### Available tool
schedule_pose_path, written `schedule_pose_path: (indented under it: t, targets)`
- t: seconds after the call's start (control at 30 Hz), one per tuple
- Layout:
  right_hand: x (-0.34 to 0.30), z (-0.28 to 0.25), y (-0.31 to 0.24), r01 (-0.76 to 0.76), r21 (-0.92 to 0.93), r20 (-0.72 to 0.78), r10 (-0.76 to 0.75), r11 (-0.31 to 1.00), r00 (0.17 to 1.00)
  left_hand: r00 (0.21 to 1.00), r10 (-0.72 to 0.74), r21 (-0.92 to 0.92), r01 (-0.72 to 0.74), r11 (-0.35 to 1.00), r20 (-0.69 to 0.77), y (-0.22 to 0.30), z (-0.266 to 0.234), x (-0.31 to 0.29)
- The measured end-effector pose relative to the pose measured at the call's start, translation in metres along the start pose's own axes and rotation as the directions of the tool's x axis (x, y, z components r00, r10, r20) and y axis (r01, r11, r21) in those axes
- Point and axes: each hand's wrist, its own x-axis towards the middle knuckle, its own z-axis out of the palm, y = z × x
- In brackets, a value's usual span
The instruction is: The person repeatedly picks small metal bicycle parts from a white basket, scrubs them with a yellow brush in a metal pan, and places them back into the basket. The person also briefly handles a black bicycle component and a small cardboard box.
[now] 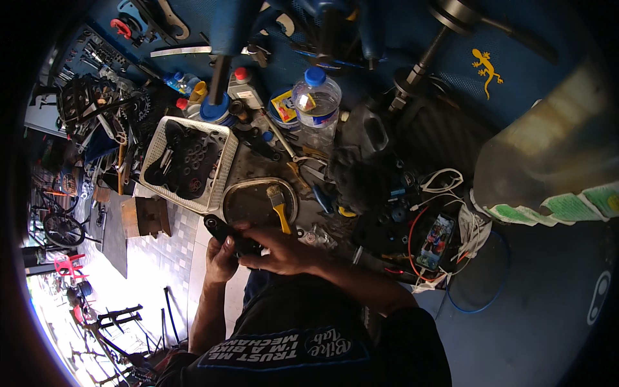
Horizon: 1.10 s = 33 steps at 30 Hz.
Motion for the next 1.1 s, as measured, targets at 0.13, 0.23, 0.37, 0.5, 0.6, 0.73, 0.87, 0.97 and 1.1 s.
schedule_pose_path:
  t: [0.13, 0.23, 0.37, 0.5, 0.6, 0.73, 0.87, 0.97, 1.1]
  targets:
    - [-0.007, -0.076, -0.006, -0.313, -0.832, -0.296, 0.11, 0.459, 0.949, 0.961, 0.065, -0.182, -0.117, 0.976, -0.27, 0.002, -0.016, 0.001]
    - [-0.047, -0.125, 0.023, -0.42, -0.907, -0.418, 0.059, 0.018, 0.906, 0.97, 0.075, -0.138, -0.108, 0.985, -0.23, 0.02, -0.046, -0.01]
    - [-0.07, -0.143, 0.012, -0.431, -0.9, -0.432, 0.0, -0.061, 0.902, 0.978, 0.028, -0.024, -0.034, 0.999, -0.207, 0.032, -0.079, -0.02]
    - [-0.06, -0.127, -0.029, -0.604, -0.756, -0.627, 0.012, -0.252, 0.779, 0.985, -0.026, -0.085, 0.011, 0.996, -0.17, 0.045, -0.102, -0.031]
    - [-0.041, -0.11, -0.03, -0.627, -0.703, -0.646, -0.065, -0.337, 0.76, 0.994, -0.046, -0.135, 0.032, 0.99, -0.104, 0.055, -0.112, -0.032]
    - [0.01, -0.106, 0.018, -0.609, -0.789, -0.602, -0.094, -0.078, 0.793, 0.995, -0.084, -0.159, 0.075, 0.984, -0.048, 0.067, -0.119, -0.033]
    - [0.02, -0.139, 0.089, -0.721, -0.683, -0.718, 0.292, -0.12, 0.632, 0.998, -0.041, -0.177, 0.048, 0.983, 0.045, 0.081, -0.119, -0.022]
    - [0.024, -0.143, 0.087, -0.692, -0.717, -0.688, 0.245, -0.085, 0.683, 0.996, 0.049, -0.126, -0.039, 0.991, 0.075, 0.091, -0.122, -0.027]
    - [0.021, -0.131, 0.075, -0.66, -0.75, -0.659, 0.031, 0.04, 0.751, 0.99, 0.137, 0.006, -0.138, 0.99, 0.043, 0.099, -0.123, -0.035]
